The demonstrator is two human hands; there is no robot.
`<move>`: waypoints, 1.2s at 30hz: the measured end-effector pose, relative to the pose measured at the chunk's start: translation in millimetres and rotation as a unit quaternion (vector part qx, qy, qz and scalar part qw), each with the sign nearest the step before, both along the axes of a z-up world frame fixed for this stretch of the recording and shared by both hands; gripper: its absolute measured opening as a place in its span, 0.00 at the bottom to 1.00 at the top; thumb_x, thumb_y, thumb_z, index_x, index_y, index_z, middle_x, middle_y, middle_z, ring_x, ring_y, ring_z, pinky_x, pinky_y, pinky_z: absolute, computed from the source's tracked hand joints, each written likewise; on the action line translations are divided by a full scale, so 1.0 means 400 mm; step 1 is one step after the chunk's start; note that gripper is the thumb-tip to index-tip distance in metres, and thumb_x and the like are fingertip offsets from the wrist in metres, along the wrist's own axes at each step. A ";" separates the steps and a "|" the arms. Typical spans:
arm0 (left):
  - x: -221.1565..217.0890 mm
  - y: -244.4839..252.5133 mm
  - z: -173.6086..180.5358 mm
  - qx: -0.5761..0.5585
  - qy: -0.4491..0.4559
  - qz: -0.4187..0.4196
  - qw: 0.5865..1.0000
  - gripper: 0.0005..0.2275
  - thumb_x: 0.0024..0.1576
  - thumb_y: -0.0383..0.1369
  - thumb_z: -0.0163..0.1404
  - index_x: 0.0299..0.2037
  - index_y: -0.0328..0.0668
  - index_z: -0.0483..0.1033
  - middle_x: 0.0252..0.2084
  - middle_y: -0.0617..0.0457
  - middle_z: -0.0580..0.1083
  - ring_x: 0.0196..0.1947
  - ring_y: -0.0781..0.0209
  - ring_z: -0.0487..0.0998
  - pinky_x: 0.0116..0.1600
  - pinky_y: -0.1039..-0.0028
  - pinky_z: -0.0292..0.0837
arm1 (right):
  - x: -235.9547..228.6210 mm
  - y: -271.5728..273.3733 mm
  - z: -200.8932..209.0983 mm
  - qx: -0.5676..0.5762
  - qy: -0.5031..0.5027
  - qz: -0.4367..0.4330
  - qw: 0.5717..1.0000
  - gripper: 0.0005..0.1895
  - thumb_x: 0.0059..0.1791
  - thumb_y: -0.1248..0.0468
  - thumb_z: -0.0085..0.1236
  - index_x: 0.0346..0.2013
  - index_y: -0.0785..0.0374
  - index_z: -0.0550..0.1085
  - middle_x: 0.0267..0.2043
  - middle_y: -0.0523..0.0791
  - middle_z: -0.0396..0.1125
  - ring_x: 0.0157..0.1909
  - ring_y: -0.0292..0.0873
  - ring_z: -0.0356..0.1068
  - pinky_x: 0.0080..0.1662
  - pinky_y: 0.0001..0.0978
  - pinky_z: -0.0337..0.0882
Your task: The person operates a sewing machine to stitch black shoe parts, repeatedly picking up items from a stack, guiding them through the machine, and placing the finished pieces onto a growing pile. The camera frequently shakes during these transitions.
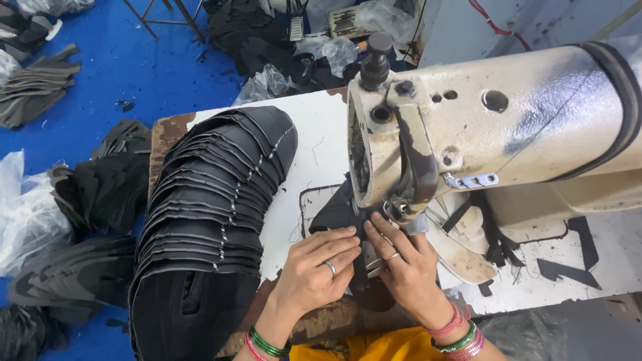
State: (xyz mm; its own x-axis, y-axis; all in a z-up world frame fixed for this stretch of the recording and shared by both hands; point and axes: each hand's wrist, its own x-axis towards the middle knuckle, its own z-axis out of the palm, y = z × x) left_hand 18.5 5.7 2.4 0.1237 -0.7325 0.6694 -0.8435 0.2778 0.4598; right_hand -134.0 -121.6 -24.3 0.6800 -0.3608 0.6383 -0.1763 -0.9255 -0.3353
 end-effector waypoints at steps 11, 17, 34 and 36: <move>0.019 -0.011 0.001 -0.015 0.046 -0.008 0.999 0.09 0.47 0.19 0.59 0.38 0.34 0.81 0.44 0.50 0.80 0.48 0.54 0.84 0.50 0.68 0.83 | 0.002 0.000 -0.004 0.007 -0.005 -0.013 1.000 0.34 0.34 0.76 0.59 0.55 0.58 0.77 0.58 0.44 0.71 0.49 0.50 0.71 0.47 0.39 0.72; 0.025 -0.003 0.011 -0.022 0.087 -0.010 0.996 0.09 0.48 0.20 0.63 0.38 0.34 0.81 0.43 0.49 0.81 0.44 0.55 0.86 0.46 0.71 0.84 | -0.010 -0.010 -0.025 0.017 0.008 -0.006 1.000 0.34 0.32 0.76 0.60 0.53 0.58 0.78 0.60 0.44 0.72 0.41 0.47 0.70 0.42 0.36 0.70; 0.009 -0.031 0.004 -0.001 -0.073 0.004 0.997 0.09 0.48 0.21 0.60 0.39 0.33 0.82 0.45 0.47 0.80 0.50 0.51 0.83 0.56 0.64 0.81 | -0.012 -0.057 -0.066 0.050 0.052 0.026 0.997 0.40 0.32 0.77 0.57 0.60 0.60 0.75 0.60 0.48 0.71 0.49 0.53 0.74 0.43 0.41 0.71; 0.011 -0.039 0.012 0.004 -0.082 0.011 0.997 0.10 0.47 0.21 0.60 0.39 0.32 0.82 0.45 0.46 0.80 0.49 0.51 0.83 0.56 0.63 0.80 | -0.005 -0.071 -0.073 0.058 0.014 0.042 0.997 0.39 0.34 0.77 0.58 0.61 0.55 0.74 0.54 0.49 0.71 0.52 0.56 0.73 0.51 0.44 0.73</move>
State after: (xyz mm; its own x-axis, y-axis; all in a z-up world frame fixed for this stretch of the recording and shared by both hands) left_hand 23.0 -10.0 7.1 0.0289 -0.7368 0.6755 -0.9138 0.2545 0.3167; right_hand -136.0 -150.1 -53.5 0.7275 -0.3728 0.5760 -0.1106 -0.8923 -0.4378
